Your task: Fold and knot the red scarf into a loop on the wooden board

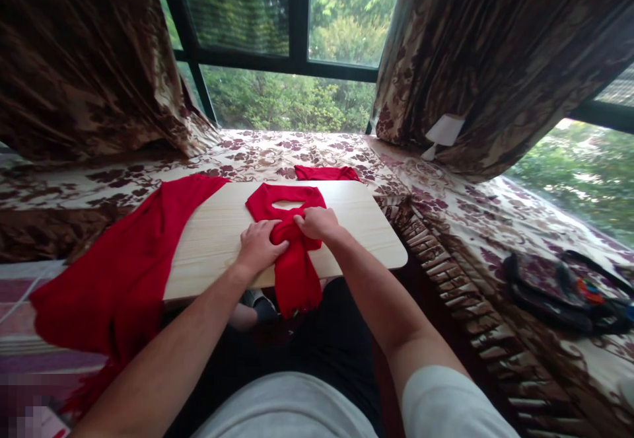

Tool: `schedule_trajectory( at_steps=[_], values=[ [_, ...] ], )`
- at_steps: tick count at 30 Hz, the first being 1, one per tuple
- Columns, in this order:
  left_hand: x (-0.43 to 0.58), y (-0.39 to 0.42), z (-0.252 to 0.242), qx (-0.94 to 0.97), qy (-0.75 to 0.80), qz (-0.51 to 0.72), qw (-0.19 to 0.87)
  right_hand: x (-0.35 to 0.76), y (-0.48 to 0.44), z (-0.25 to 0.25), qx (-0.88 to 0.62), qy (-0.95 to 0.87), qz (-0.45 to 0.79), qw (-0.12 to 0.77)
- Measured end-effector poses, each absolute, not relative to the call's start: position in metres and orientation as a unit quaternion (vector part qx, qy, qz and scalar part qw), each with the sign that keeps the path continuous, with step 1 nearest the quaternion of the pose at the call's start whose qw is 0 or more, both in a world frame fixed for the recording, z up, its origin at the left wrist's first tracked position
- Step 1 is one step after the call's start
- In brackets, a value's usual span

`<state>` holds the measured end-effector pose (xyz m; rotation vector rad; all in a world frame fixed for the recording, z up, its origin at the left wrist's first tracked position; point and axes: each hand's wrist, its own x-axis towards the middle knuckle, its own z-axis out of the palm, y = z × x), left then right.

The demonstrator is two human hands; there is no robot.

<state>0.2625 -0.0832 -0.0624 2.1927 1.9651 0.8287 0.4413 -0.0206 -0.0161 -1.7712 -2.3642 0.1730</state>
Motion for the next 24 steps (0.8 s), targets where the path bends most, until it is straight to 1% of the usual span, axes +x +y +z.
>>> schedule_trajectory(
  at_steps=[3,6,8,10,13,16,20,22,24],
  values=[
    [0.263,-0.085,-0.061,0.72,0.638,0.268,0.045,0.439,-0.013,-0.013,-0.609,-0.781,0.05,0.127],
    [0.264,-0.088,-0.062,0.722,0.633,0.276,0.054,0.443,0.004,-0.015,-0.646,-0.734,0.048,0.204],
    [0.263,-0.086,-0.064,0.716,0.624,0.305,0.065,0.451,0.02,-0.018,-0.685,-0.682,0.077,0.246],
    [0.257,-0.079,-0.066,0.69,0.623,0.359,0.087,0.46,0.036,-0.024,-0.72,-0.629,0.127,0.264],
    [0.241,-0.057,-0.064,0.591,0.676,0.415,0.146,0.47,0.055,-0.033,-0.742,-0.591,0.181,0.259],
    [0.219,-0.024,-0.058,0.517,0.741,0.389,0.18,0.472,0.068,-0.041,-0.735,-0.595,0.198,0.258],
    [0.197,0.021,-0.052,0.563,0.74,0.342,0.134,0.468,0.085,-0.045,-0.738,-0.585,0.225,0.25],
    [0.193,0.042,-0.05,0.588,0.738,0.306,0.124,0.466,0.094,-0.044,-0.734,-0.571,0.254,0.267],
    [0.193,0.06,-0.047,0.587,0.755,0.261,0.134,0.464,0.1,-0.04,-0.71,-0.556,0.302,0.308]
  ],
)
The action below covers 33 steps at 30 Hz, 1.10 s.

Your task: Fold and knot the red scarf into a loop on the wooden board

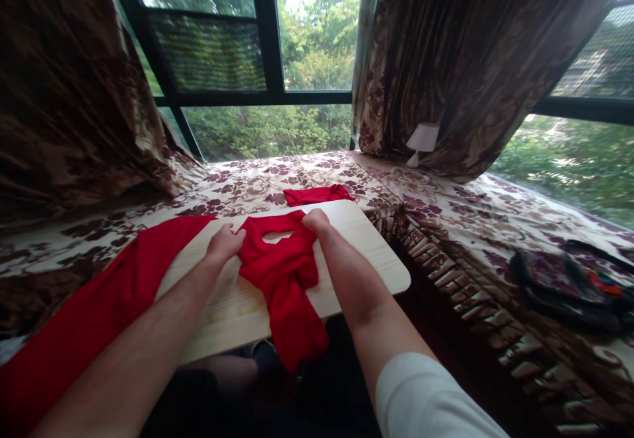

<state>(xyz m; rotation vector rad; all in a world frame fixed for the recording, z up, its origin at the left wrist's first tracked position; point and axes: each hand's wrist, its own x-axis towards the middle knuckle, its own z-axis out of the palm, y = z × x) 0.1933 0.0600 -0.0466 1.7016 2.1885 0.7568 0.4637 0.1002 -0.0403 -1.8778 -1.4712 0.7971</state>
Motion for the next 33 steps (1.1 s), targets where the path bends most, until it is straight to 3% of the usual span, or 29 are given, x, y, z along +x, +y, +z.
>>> schedule_trajectory(
  at_steps=[6,12,17,24,33],
  values=[
    [0.203,0.095,-0.035,0.594,0.773,0.147,0.168,0.458,0.101,-0.026,-0.623,-0.534,0.424,0.383],
    [0.199,0.101,-0.045,0.607,0.748,0.216,0.161,0.456,0.107,-0.032,-0.592,-0.519,0.454,0.417],
    [0.186,0.096,-0.057,0.598,0.733,0.301,0.119,0.455,0.127,-0.046,-0.61,-0.511,0.406,0.449],
    [0.183,0.094,-0.061,0.607,0.726,0.314,0.079,0.457,0.142,-0.064,-0.638,-0.653,0.173,0.369],
    [0.182,0.093,-0.067,0.587,0.736,0.329,0.071,0.462,0.141,-0.071,-0.636,-0.626,0.196,0.407]
  ],
)
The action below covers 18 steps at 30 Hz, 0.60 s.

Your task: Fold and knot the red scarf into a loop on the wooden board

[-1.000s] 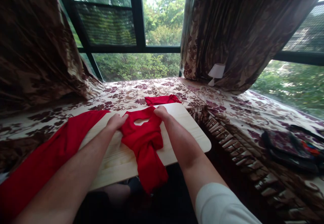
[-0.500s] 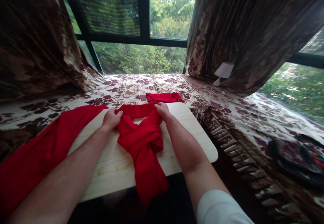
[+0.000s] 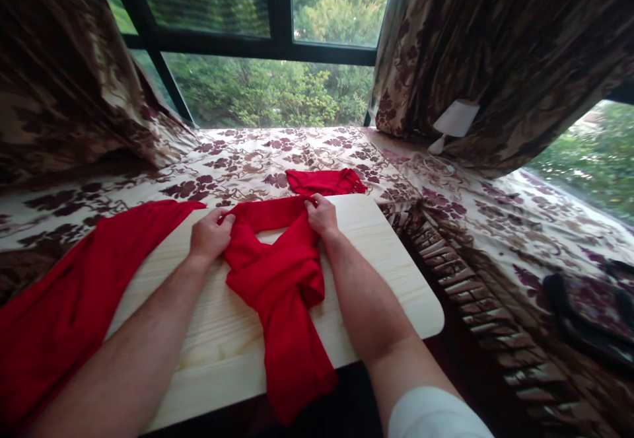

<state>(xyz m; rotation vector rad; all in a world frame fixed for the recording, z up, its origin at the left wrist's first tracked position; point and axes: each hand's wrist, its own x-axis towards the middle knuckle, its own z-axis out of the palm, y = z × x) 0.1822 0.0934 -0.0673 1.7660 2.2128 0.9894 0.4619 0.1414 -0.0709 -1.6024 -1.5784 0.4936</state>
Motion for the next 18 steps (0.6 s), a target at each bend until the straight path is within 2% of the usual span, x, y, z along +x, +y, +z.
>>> schedule_trajectory(
  at_steps=[6,13,16,18],
  values=[
    [0.183,0.088,-0.064,0.578,0.736,0.346,0.067,0.461,0.139,-0.069,-0.62,-0.631,0.207,0.418],
    [0.193,0.08,-0.056,0.55,0.78,0.292,0.064,0.466,0.133,-0.056,-0.647,-0.639,0.249,0.334],
    [0.199,0.072,-0.053,0.578,0.769,0.27,0.041,0.467,0.129,-0.058,-0.653,-0.652,0.21,0.323],
    [0.202,0.066,-0.05,0.595,0.743,0.307,-0.008,0.466,0.126,-0.062,-0.643,-0.668,0.172,0.334]
  ],
)
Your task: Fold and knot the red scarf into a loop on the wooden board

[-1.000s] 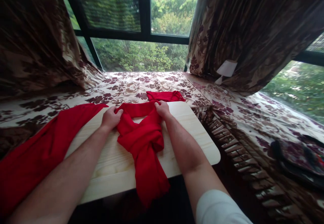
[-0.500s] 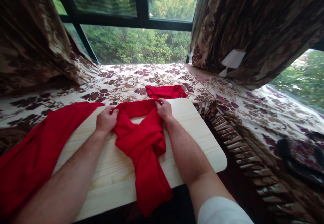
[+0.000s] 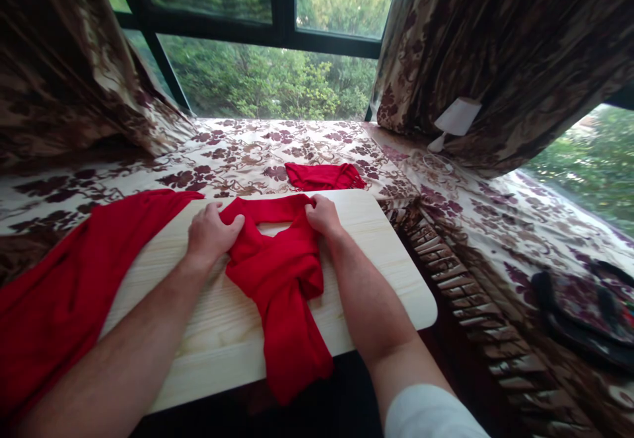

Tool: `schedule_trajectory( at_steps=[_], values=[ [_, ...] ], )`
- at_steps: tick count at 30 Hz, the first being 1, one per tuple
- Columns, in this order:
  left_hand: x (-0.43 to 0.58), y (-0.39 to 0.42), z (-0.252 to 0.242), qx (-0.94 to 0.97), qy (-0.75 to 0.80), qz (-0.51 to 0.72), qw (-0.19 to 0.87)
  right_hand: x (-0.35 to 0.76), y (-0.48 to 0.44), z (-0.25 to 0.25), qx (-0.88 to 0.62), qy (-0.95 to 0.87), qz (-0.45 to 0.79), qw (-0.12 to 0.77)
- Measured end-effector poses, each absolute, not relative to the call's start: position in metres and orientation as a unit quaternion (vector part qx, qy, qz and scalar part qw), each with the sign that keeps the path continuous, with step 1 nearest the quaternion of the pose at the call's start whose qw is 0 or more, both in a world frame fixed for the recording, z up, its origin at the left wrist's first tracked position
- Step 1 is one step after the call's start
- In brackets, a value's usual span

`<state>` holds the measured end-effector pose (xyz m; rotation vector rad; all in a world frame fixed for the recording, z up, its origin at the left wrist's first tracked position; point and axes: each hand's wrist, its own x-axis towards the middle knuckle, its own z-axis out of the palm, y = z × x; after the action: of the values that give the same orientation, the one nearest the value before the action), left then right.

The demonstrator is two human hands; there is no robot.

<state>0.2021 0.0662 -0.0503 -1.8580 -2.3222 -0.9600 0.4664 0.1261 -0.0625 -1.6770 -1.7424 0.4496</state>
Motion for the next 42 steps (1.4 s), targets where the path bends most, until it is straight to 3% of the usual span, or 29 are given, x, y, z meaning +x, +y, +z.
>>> schedule_trajectory(
  at_steps=[3,7,9,15,22,42],
  values=[
    [0.206,0.057,-0.044,-0.651,-0.647,-0.398,-0.011,0.464,0.123,-0.069,-0.62,-0.675,0.156,0.368],
    [0.219,0.044,-0.039,-0.733,-0.483,-0.388,-0.28,0.461,0.121,-0.073,-0.61,-0.674,0.156,0.385],
    [0.228,0.038,-0.038,-0.769,-0.436,-0.322,-0.34,0.46,0.12,-0.073,-0.606,-0.677,0.155,0.389],
    [0.246,0.027,-0.03,-0.858,-0.329,-0.222,-0.326,0.46,0.119,-0.072,-0.611,-0.676,0.148,0.385],
    [0.249,0.026,-0.027,-0.878,-0.359,-0.133,-0.288,0.458,0.122,-0.072,-0.618,-0.667,0.145,0.391],
    [0.241,0.035,-0.023,-0.872,-0.345,-0.077,-0.339,0.455,0.124,-0.07,-0.646,-0.645,0.115,0.391]
  ],
)
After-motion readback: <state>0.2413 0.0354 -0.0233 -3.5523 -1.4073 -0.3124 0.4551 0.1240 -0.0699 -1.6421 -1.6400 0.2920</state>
